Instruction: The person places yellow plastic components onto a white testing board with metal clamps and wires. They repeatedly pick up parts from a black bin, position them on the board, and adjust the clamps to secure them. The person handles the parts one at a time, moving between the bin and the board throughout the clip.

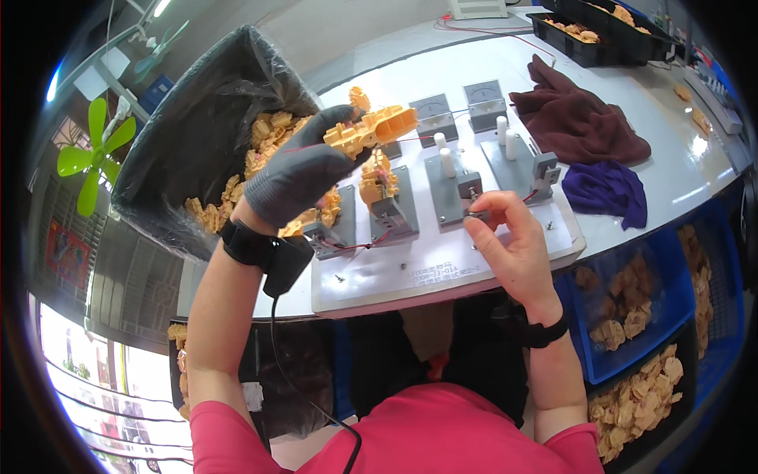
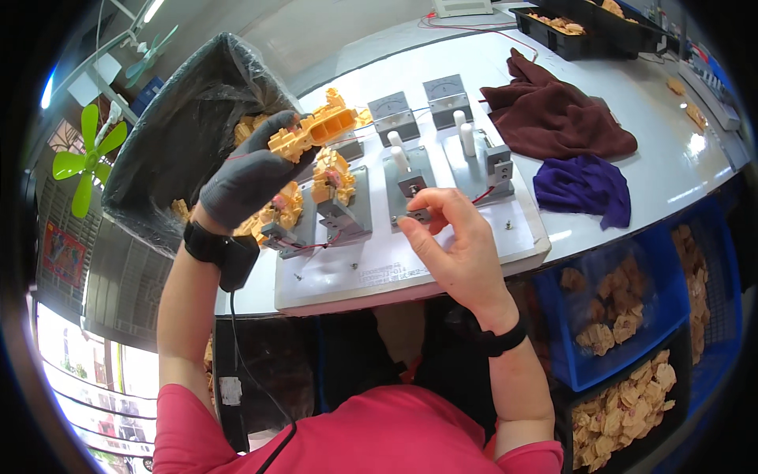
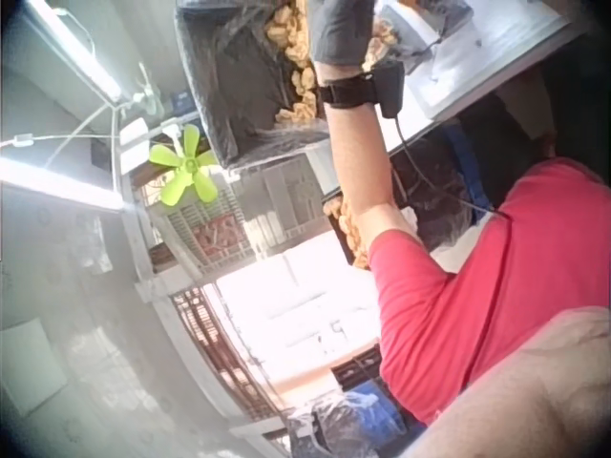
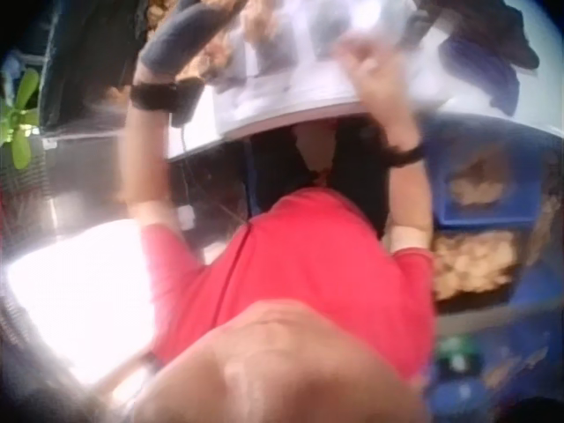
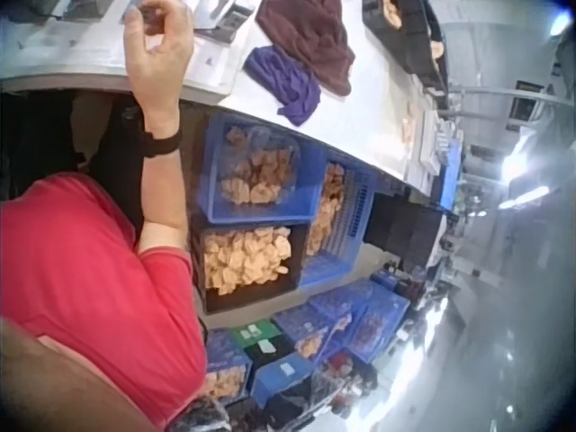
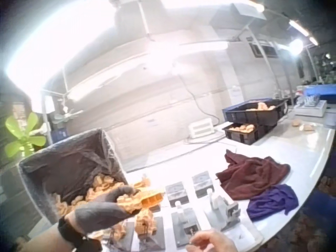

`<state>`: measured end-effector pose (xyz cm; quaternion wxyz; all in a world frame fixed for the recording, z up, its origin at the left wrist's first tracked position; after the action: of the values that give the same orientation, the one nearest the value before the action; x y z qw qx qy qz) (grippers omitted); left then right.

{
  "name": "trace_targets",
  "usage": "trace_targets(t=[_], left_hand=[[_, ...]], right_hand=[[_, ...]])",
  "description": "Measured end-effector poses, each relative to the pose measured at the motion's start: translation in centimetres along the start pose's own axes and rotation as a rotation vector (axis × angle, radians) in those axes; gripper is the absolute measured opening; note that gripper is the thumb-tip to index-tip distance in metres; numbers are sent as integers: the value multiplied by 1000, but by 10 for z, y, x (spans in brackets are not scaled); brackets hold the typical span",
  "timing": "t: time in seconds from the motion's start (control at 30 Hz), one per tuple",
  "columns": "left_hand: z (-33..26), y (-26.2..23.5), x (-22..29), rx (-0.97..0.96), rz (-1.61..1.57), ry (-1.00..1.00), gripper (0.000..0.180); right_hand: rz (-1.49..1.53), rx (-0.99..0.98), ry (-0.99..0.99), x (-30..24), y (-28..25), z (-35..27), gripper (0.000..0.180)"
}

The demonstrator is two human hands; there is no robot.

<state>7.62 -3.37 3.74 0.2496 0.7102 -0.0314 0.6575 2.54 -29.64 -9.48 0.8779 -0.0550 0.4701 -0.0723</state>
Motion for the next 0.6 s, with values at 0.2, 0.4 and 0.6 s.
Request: trace_targets(t=[0.2, 0.4, 0.6], left_hand=[[54, 30, 1, 47, 1042, 180, 54], [72, 52, -31, -105, 1548, 359, 51], [62, 65, -29, -179, 1614, 384, 55]], right_hand=[[-16, -3, 8, -2, -4, 1, 21], [11, -16, 27, -2, 0, 0, 21], [-6, -16, 36, -4, -1, 0, 22]])
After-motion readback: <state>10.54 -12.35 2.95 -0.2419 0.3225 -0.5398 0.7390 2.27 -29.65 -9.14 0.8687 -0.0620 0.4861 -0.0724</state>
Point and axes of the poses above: each hand's wrist, its own z-axis towards the middle knuckle, its own y-axis out of the palm, x = y × z, the point moved 2 cm from there along z, towards the middle knuckle, and after that the axes turned 12 degrees about -z, right-handed, at the moved point
